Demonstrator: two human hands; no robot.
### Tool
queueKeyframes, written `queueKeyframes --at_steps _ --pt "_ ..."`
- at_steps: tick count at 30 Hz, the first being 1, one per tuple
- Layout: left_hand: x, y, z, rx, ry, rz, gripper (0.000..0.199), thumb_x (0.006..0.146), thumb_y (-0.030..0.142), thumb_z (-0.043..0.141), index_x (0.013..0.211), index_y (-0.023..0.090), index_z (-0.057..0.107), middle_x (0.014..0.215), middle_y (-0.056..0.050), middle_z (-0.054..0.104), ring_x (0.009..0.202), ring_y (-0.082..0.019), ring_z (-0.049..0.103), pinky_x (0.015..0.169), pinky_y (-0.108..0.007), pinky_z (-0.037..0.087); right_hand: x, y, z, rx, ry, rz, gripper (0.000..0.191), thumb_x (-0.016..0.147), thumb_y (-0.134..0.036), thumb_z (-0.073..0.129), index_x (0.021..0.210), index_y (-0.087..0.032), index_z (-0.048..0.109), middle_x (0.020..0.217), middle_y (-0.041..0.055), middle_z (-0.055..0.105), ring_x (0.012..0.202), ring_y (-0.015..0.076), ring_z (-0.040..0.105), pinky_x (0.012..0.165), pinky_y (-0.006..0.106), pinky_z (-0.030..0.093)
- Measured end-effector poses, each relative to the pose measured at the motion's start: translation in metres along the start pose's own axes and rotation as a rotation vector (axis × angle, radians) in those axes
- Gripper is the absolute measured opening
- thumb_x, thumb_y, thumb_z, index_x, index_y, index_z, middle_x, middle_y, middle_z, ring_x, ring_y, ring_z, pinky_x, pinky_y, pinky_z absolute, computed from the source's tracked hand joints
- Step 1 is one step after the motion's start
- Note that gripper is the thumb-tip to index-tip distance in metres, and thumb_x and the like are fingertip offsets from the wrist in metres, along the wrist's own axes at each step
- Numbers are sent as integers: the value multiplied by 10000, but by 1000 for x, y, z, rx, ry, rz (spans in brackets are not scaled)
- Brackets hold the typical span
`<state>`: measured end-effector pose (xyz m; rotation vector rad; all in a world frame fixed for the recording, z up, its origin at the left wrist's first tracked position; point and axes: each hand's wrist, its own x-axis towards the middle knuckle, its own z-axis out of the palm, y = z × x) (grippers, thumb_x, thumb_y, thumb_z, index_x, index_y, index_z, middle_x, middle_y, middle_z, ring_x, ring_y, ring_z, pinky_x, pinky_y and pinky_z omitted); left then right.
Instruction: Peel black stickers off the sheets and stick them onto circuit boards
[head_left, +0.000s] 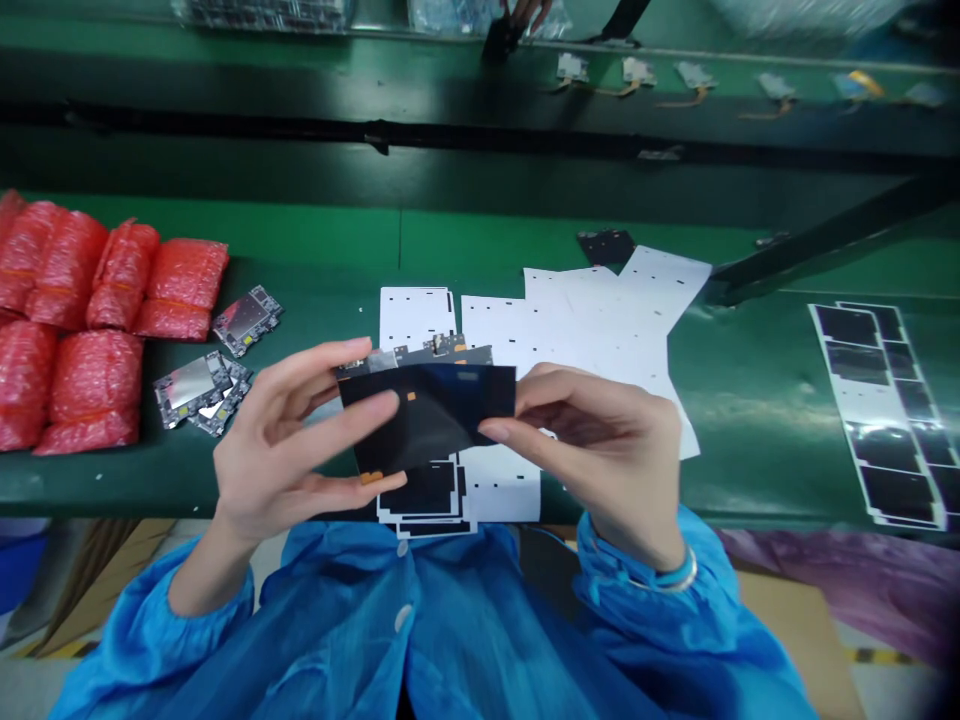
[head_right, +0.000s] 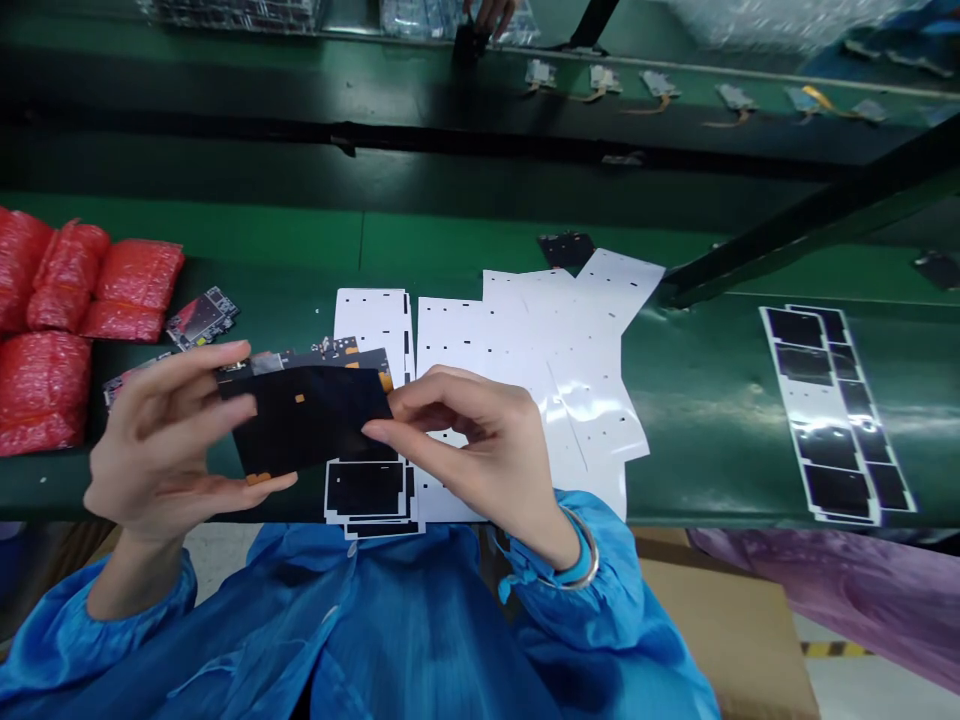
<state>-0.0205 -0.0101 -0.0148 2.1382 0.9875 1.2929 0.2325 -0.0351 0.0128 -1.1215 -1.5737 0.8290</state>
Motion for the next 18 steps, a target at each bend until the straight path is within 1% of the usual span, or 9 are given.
queueKeyframes --at_steps 3,5,6,9,11,12,14,16,18 --pt "4 2 -1 195 -147 224 423 781 245 853 1179 315 728 1459 -20 528 1253 -259 643 1052 -349 618 -2 2 1 -399 -7 -216 69 911 -191 724 850 -192 692 752 -12 731 634 98 655 539 221 514" --pt "6 2 1 242 -236 274 327 844 242 792 1162 282 727 1438 -44 529 1250 -245 639 1051 -360 616 -3 7 0 -654 -29 -316 239 1003 -263 602 802 -175 695 657 -3 702 545 91 611 491 231 453" --pt "8 1 3 241 -292 300 291 877 249 756 1165 263 721 1419 -62 536 1252 -238 636 1049 -366 615 -4 11 -2 -749 -44 -323 360 1039 -316 530 746 -174 684 585 -5 659 491 89 568 456 242 403" --pt "24 -17 10 197 -426 378 245 930 279 691 1171 233 704 1411 -94 530 1312 -236 596 1052 -382 605 -4 31 -9 -949 -58 -183 640 1071 -508 332 595 -178 604 438 -6 503 374 89 391 400 277 243" --pt "48 -41 21 178 -401 390 224 930 319 692 1143 252 709 1441 -74 518 1353 -249 563 1076 -422 584 -4 47 -13 -1018 -54 -41 724 1056 -592 241 557 -178 563 415 -3 445 358 87 317 405 279 196" --pt "62 -57 28 179 -355 367 232 922 351 702 1137 264 712 1461 -62 510 1372 -263 545 1101 -458 559 -5 54 -14 -1023 -63 16 739 1051 -608 222 555 -177 559 419 0 442 360 88 315 409 275 197" --pt "92 -90 43 220 -271 211 317 910 425 705 1184 266 703 1501 -68 486 1435 -316 476 1196 -546 438 -7 67 -12 -977 -137 92 713 1054 -591 250 605 -168 607 476 22 518 395 104 408 425 267 261" --pt "114 -116 56 263 -306 -47 632 820 506 782 1376 276 591 1595 -118 366 1532 -417 295 1222 -622 342 -12 76 -6 -901 -250 143 603 1054 -542 342 759 -153 698 635 68 660 497 150 568 464 277 386" --pt "118 -125 61 313 -407 -234 846 779 528 810 1499 262 454 1666 -161 210 1559 -478 161 1210 -674 303 -18 81 2 -817 -346 156 428 1030 -483 466 1034 -147 731 932 126 758 745 226 721 599 329 551"
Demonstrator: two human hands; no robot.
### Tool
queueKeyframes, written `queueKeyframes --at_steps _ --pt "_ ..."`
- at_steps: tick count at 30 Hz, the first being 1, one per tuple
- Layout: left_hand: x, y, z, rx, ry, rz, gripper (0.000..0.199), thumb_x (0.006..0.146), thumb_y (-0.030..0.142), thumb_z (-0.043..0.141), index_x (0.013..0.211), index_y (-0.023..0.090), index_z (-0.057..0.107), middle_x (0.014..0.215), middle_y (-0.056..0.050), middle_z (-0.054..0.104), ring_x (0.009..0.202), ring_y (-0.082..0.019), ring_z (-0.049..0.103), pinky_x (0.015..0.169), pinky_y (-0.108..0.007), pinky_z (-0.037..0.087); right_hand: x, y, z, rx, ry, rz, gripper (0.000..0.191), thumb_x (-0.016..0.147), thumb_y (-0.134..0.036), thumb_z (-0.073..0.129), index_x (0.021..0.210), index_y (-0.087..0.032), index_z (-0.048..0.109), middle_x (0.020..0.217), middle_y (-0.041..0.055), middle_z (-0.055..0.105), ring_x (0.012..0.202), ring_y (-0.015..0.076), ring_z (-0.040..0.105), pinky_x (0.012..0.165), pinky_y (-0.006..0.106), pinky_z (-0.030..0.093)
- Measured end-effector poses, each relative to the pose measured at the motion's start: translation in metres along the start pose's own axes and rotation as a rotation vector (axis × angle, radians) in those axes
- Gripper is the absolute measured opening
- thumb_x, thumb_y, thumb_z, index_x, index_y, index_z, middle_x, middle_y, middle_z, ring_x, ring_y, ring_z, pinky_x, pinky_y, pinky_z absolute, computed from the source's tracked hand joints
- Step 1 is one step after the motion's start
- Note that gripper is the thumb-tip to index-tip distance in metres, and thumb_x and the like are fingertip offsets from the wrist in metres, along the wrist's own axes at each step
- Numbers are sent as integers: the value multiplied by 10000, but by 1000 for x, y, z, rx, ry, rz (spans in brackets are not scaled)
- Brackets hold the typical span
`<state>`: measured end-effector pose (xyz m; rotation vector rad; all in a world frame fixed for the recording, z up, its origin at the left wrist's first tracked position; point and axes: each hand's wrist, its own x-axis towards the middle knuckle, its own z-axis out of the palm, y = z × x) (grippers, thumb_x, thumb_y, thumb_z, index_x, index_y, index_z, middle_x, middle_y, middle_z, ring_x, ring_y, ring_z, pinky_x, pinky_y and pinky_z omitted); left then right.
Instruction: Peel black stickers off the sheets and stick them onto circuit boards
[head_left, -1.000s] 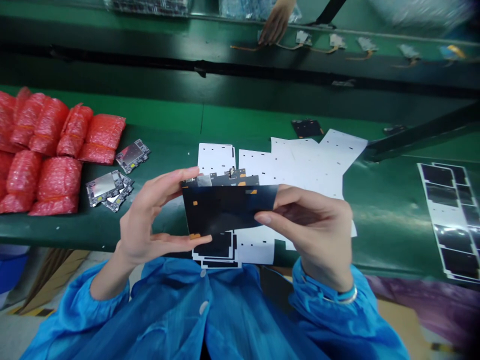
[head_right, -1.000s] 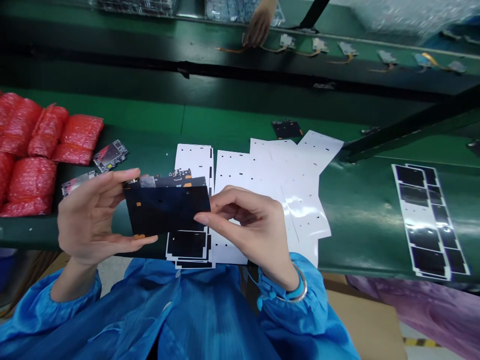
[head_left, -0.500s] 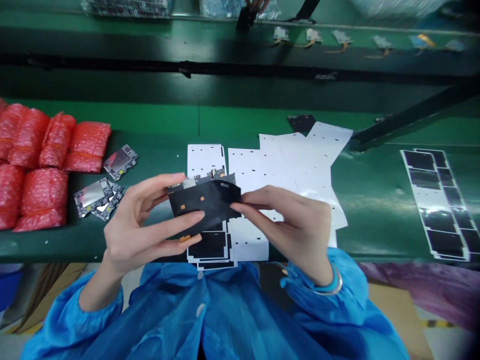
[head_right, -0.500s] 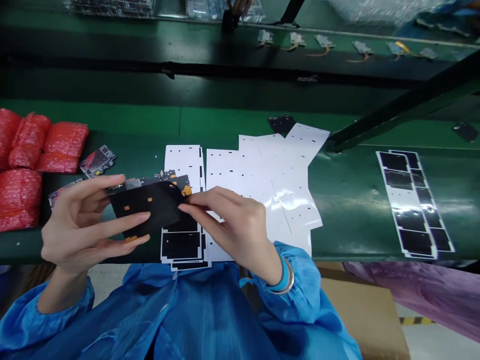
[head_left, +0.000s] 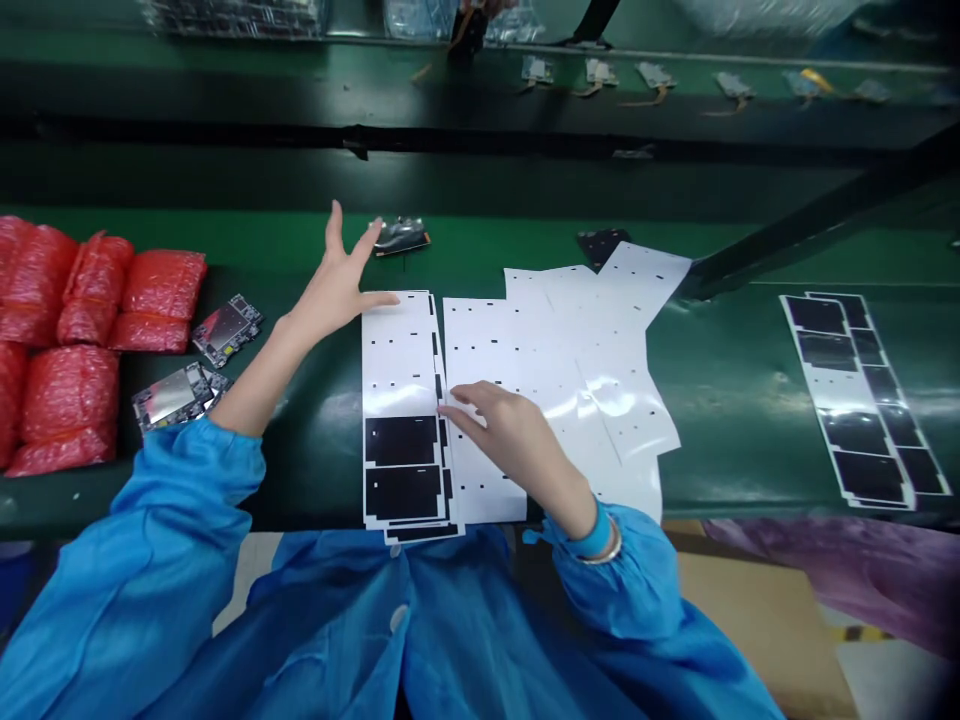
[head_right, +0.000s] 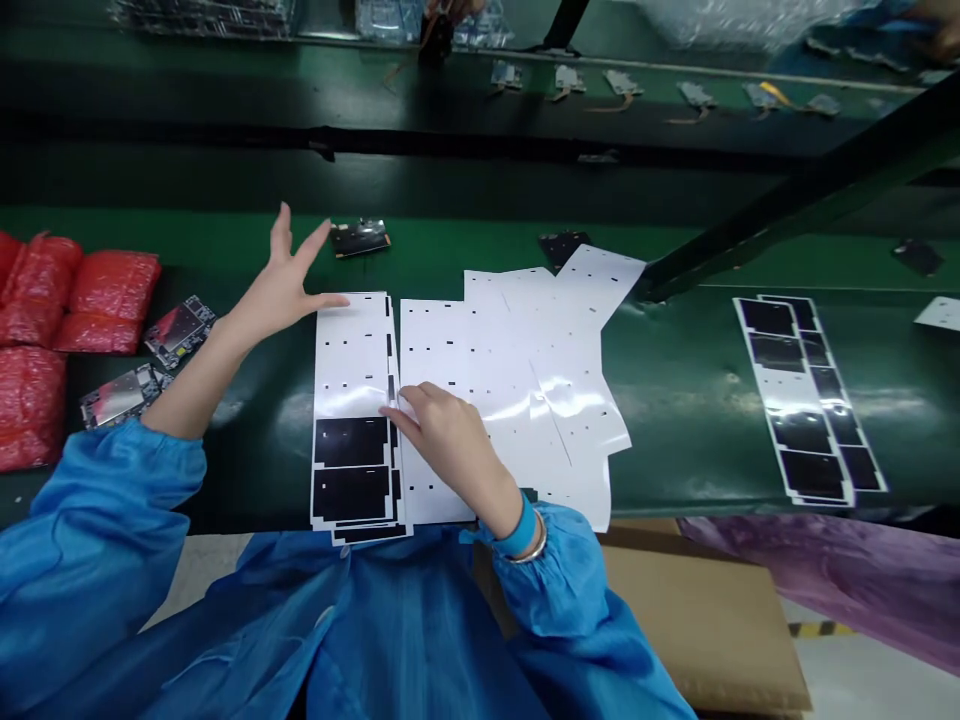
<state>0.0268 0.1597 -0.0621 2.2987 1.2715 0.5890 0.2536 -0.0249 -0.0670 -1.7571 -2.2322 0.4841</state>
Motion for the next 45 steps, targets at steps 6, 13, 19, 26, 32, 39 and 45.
queueKeyframes --at_steps 6,13,19,26,32,39,45 --pt "-96 21 -15 59 -61 -57 440 968 480 578 1340 246 573 1516 -122 427 1427 -327 460 1166 -532 432 -13 -9 39 73 -142 -328 1284 720 -546 842 1647 -188 28 1708 180 174 1592 366 102 1247 642 262" --pt "-205 37 5 -254 -145 -332 335 920 546 615 967 218 665 896 -22 620 777 -173 625 710 -300 563 -9 -7 58 155 -66 -375 856 924 -372 687 1626 -219 221 1557 138 500 1492 288 408 1257 605 278" --pt "-207 67 33 -622 -54 -374 196 931 394 653 927 204 700 949 -47 649 774 -154 612 677 -266 523 -7 -16 37 251 -47 -343 982 861 -445 747 1634 -210 189 1613 199 405 1529 321 341 1239 623 304" --pt "-196 89 40 -729 124 -359 155 923 307 660 817 199 694 748 17 514 596 -85 467 515 -211 355 -6 -42 4 123 260 -536 216 987 -257 611 1163 -188 715 1120 92 797 1097 238 745 1171 562 452" --pt "-196 98 40 -610 196 -279 106 916 228 660 818 197 686 719 26 494 591 -85 451 541 -223 364 -3 -48 0 76 311 -641 179 975 -101 568 961 -146 741 957 75 821 903 186 780 1046 458 562" --pt "-195 99 43 -576 172 -296 41 916 254 641 910 214 634 698 39 493 605 -102 484 580 -225 404 -3 -46 4 347 268 -383 156 933 -133 606 876 -221 722 868 20 813 807 163 769 891 385 610" --pt "-209 81 62 -172 130 -357 38 925 217 554 953 215 528 689 32 455 627 -151 484 613 -265 403 9 -10 -3 953 419 196 62 850 -265 710 820 -224 745 795 1 783 739 170 756 711 343 658"
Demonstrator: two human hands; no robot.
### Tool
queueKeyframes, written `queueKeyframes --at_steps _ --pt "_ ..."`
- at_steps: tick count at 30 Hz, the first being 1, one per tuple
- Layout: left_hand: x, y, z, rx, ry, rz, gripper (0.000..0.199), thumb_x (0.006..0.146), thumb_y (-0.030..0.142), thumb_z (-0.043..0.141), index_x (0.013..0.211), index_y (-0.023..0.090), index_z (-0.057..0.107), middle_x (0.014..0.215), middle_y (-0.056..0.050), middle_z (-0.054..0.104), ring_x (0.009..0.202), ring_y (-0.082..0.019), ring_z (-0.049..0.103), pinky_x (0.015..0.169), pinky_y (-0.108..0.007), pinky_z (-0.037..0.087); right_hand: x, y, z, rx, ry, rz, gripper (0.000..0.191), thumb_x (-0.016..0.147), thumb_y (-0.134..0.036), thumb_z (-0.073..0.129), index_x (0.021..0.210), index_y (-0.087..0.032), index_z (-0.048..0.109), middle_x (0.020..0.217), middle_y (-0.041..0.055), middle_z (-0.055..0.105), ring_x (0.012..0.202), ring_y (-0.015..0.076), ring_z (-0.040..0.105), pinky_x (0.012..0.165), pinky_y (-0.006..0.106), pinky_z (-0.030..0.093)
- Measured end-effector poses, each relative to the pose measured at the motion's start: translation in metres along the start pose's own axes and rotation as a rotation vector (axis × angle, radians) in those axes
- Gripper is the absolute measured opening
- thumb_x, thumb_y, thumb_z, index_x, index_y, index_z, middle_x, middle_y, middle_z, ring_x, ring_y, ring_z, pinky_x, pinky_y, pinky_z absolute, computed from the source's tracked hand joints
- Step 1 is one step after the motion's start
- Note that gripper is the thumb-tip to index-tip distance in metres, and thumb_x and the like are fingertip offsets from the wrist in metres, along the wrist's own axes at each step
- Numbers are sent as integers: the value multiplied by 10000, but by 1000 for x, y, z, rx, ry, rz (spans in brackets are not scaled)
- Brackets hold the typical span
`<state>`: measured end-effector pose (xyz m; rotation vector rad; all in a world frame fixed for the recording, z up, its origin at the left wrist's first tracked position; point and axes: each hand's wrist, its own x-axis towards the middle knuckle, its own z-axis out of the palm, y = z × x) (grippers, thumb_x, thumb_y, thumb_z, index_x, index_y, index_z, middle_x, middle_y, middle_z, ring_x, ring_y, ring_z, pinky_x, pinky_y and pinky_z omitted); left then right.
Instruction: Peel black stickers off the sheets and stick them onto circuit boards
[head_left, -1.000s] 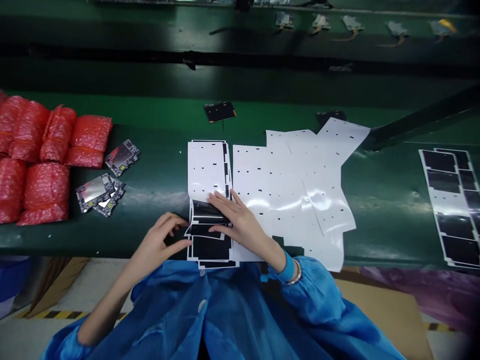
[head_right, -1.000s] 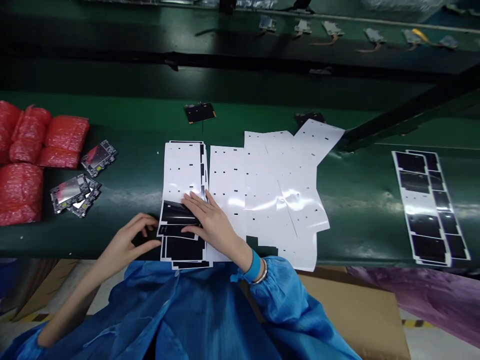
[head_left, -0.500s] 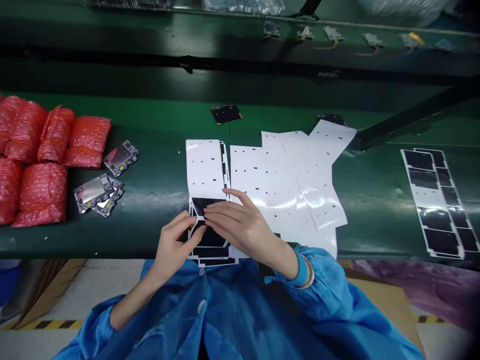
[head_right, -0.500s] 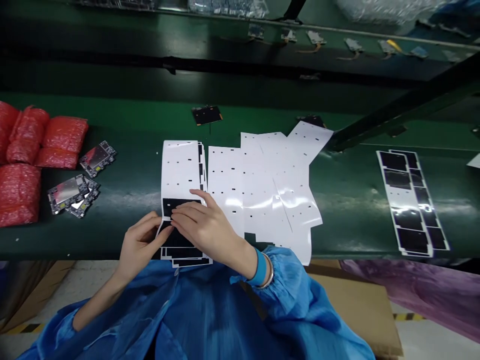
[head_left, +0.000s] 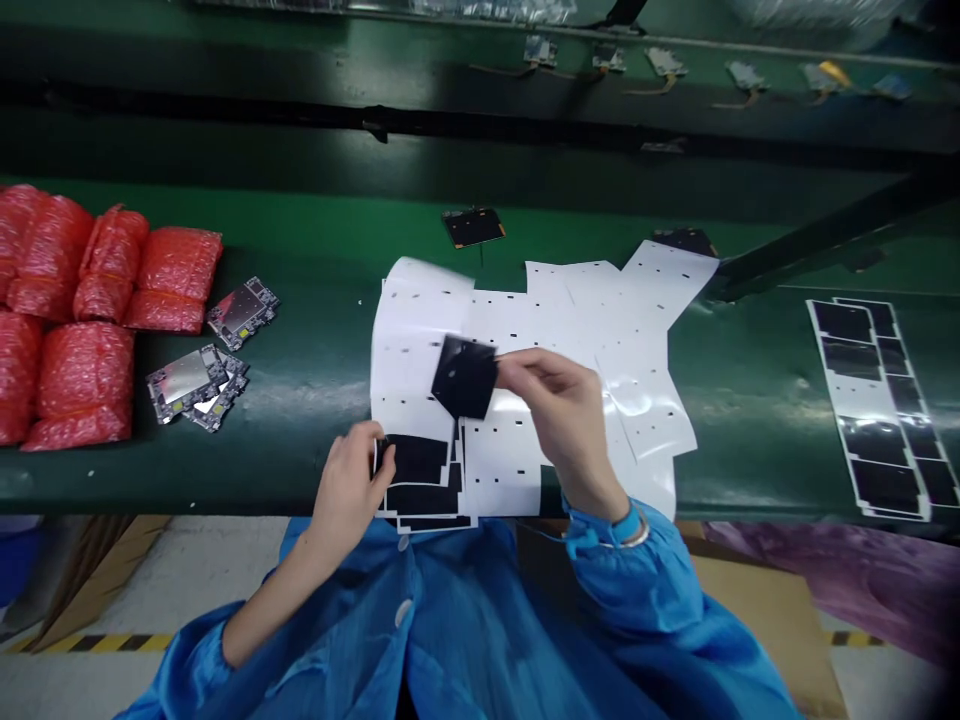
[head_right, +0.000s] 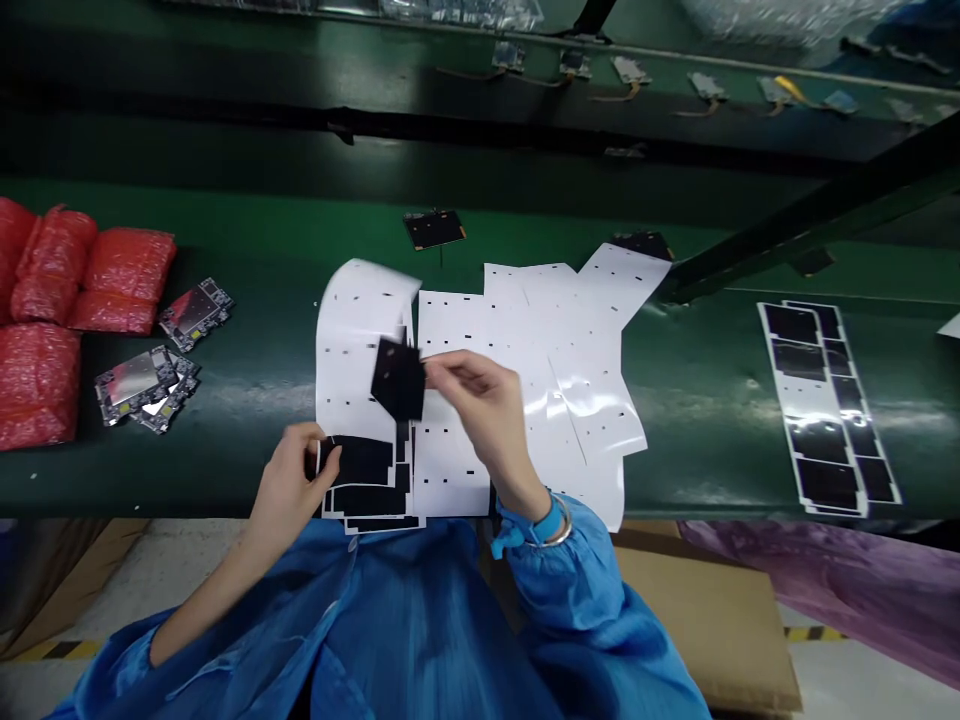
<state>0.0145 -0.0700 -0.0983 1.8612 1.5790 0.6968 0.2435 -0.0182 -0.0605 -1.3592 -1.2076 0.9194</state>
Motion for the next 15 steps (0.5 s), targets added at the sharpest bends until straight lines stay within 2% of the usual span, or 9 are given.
queueKeyframes --at_steps 2,3,4,6,7,8,10,12,15 --pt "0 -1 4 277 28 84 98 923 174 513 888 197 602 830 -50 512 745 -202 503 670 -325 423 -2 0 3 55 117 6 74 861 -291 711 838 -232 749 784 -6 769 719 158 743 704 333 661" --pt "1 1 6 357 56 111 138 925 170 511 938 195 646 928 -88 524 817 -230 511 707 -362 445 -6 -1 7 46 103 -23 71 870 -290 710 847 -239 753 796 -6 771 731 157 744 717 333 663" --pt "3 3 6 378 91 130 183 926 179 527 1039 198 670 1016 -116 515 890 -254 515 746 -398 472 -11 -3 13 26 30 -65 70 883 -281 704 857 -246 759 824 -1 780 769 162 752 752 341 665" --pt "7 7 5 273 135 171 300 922 216 580 1215 200 642 1124 -141 476 1014 -279 513 833 -454 518 -21 -7 26 7 -225 -156 94 915 -257 683 895 -257 775 925 18 803 919 184 766 884 382 652" --pt "9 9 2 186 130 188 298 922 235 600 1215 200 644 1143 -141 464 1063 -282 511 873 -463 534 -25 -8 30 26 -341 -191 105 927 -253 675 935 -259 779 992 31 807 1005 195 760 954 407 631" --pt "11 9 -1 100 112 197 254 926 253 610 1169 201 663 1152 -137 465 1101 -281 511 905 -463 545 -27 -8 34 62 -405 -206 123 938 -257 666 990 -261 777 1061 44 803 1079 203 745 1007 428 607" --pt "12 7 -7 -26 73 198 172 944 290 611 1068 208 696 1184 -135 493 1148 -279 517 951 -473 556 -26 -6 34 141 -362 -163 185 943 -285 662 1107 -267 746 1170 67 779 1156 208 718 1025 438 596" --pt "10 5 -13 -86 47 192 176 954 317 609 1058 218 710 1213 -135 522 1165 -277 525 982 -489 559 -19 1 30 186 -269 -48 269 902 -324 710 1166 -269 710 1147 70 777 1091 201 739 946 406 631" --pt "6 3 -17 -58 44 215 155 938 316 630 1032 228 716 1202 -122 524 1145 -259 532 983 -473 565 -10 11 24 193 -350 111 221 818 -361 783 985 -231 720 828 16 767 772 165 754 736 320 654"
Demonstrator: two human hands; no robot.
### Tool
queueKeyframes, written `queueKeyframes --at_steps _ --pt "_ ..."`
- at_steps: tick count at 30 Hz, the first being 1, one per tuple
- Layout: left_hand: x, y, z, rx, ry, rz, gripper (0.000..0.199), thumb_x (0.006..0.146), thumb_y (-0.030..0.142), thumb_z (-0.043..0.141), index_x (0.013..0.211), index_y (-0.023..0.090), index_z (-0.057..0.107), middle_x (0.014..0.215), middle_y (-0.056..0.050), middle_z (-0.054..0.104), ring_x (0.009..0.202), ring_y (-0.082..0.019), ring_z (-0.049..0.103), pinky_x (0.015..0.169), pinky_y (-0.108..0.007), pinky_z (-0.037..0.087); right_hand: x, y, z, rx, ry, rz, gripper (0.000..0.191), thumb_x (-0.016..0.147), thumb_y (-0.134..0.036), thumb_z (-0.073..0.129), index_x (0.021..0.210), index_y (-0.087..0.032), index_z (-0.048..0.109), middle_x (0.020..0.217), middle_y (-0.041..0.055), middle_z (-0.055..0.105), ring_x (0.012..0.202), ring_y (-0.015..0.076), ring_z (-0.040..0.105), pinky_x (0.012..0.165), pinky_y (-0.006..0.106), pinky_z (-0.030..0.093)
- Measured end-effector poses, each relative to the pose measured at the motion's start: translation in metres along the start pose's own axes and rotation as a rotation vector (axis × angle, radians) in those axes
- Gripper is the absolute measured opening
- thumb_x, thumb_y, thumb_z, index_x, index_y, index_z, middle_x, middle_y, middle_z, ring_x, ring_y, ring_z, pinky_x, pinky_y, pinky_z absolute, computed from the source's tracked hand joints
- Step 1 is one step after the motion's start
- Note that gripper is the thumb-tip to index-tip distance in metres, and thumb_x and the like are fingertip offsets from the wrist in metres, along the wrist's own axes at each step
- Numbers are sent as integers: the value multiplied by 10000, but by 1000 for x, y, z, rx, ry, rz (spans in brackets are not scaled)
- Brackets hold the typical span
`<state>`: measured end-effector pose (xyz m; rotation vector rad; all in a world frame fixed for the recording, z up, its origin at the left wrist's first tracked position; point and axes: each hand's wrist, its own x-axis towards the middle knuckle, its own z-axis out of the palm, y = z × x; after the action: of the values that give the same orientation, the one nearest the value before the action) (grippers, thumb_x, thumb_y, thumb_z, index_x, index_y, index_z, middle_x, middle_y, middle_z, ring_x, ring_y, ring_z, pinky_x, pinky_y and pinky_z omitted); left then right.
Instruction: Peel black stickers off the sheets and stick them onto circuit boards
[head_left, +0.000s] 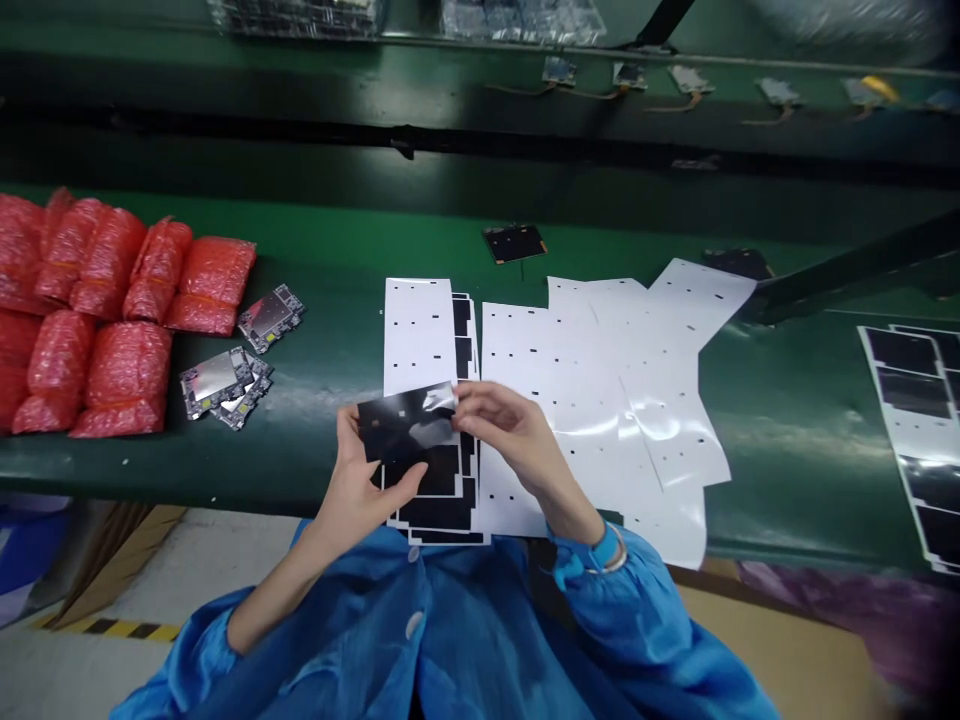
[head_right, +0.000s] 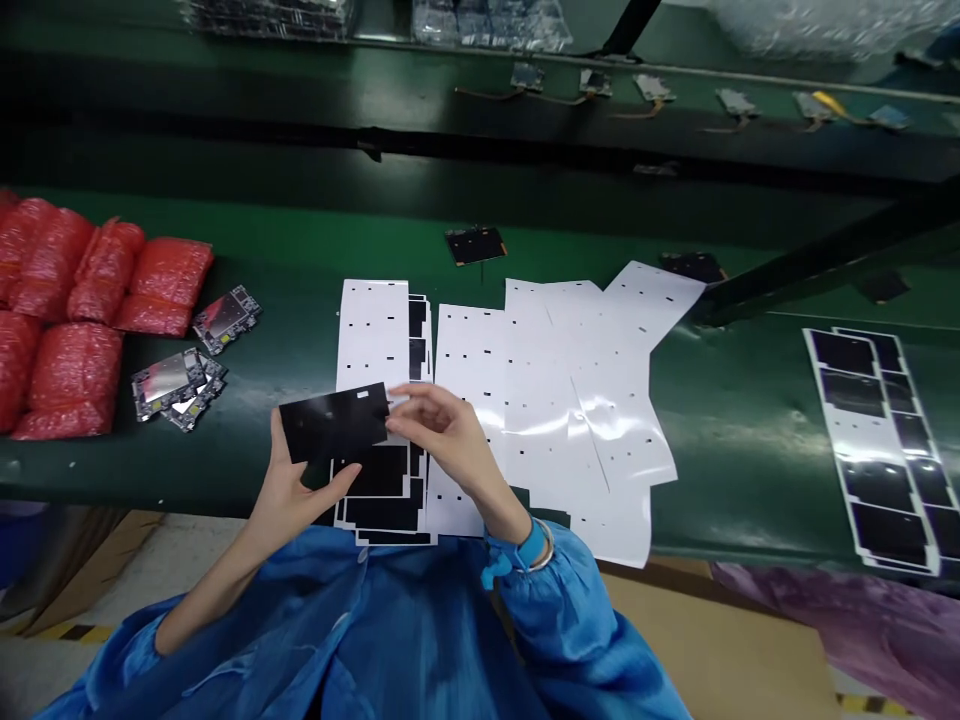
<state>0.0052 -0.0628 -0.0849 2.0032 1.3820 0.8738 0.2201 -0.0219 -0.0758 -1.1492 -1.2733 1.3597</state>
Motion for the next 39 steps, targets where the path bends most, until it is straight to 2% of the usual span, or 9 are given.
queueKeyframes --at_steps 5,10,14,17,21,26,32,35,39 --pt "19 -20 -18 382 -36 73 205 862 245 696 1063 221 720 1187 -143 566 1058 -297 545 906 -497 521 -1 1 1 -269 32 -102 150 868 -316 735 782 -209 675 708 0 704 637 144 677 612 283 601" --pt "71 -94 -78 693 88 -51 465 932 335 607 1381 219 585 1426 -230 544 1303 -444 486 1051 -663 353 -6 -9 -8 -726 209 -525 65 935 -166 652 902 -223 653 803 29 717 738 174 689 646 308 580" --pt "87 -134 -103 706 116 -64 464 960 431 527 1320 148 602 1366 -238 625 1448 -429 406 1185 -693 193 -9 -15 -25 -918 311 -729 169 909 -99 678 990 -237 626 821 29 689 744 189 669 644 322 563" --pt "80 -130 -92 638 40 68 341 991 403 455 1177 205 660 1220 -149 718 1322 -337 570 1212 -620 258 -11 -17 -35 -955 357 -770 203 890 -85 697 1000 -240 625 821 25 684 736 192 668 629 323 551" --pt "78 -114 -72 566 26 121 370 1034 357 334 1061 206 671 999 -113 729 989 -267 686 1058 -501 464 -12 -17 -37 -902 385 -758 208 884 -59 690 967 -245 646 811 19 700 728 193 679 629 334 548" --pt "83 -119 -71 660 173 -51 613 927 529 594 1379 122 521 1339 -264 546 1242 -428 541 1023 -580 441 -18 -20 -37 -729 372 -574 117 884 -137 721 912 -245 684 810 15 721 750 191 692 633 335 565" --pt "63 -131 -73 489 151 -83 718 817 462 764 1433 200 506 1242 -146 599 1207 -349 596 1085 -564 479 -19 -23 -38 -370 469 -222 80 808 -243 795 782 -243 719 730 -9 710 667 160 661 603 312 563" --pt "56 -111 -69 359 247 -56 752 820 388 755 1492 222 462 1314 -138 531 1256 -321 584 1061 -519 545 -14 -29 -33 -182 411 -174 96 769 -240 822 740 -251 731 708 -17 719 649 156 670 558 291 547" --pt "48 -48 -62 100 228 239 823 836 364 770 1561 308 382 1405 -106 519 1278 -300 599 990 -431 629 -10 -47 -19 -1 261 -195 128 788 -173 816 756 -272 741 861 -12 791 1092 240 740 779 330 609"
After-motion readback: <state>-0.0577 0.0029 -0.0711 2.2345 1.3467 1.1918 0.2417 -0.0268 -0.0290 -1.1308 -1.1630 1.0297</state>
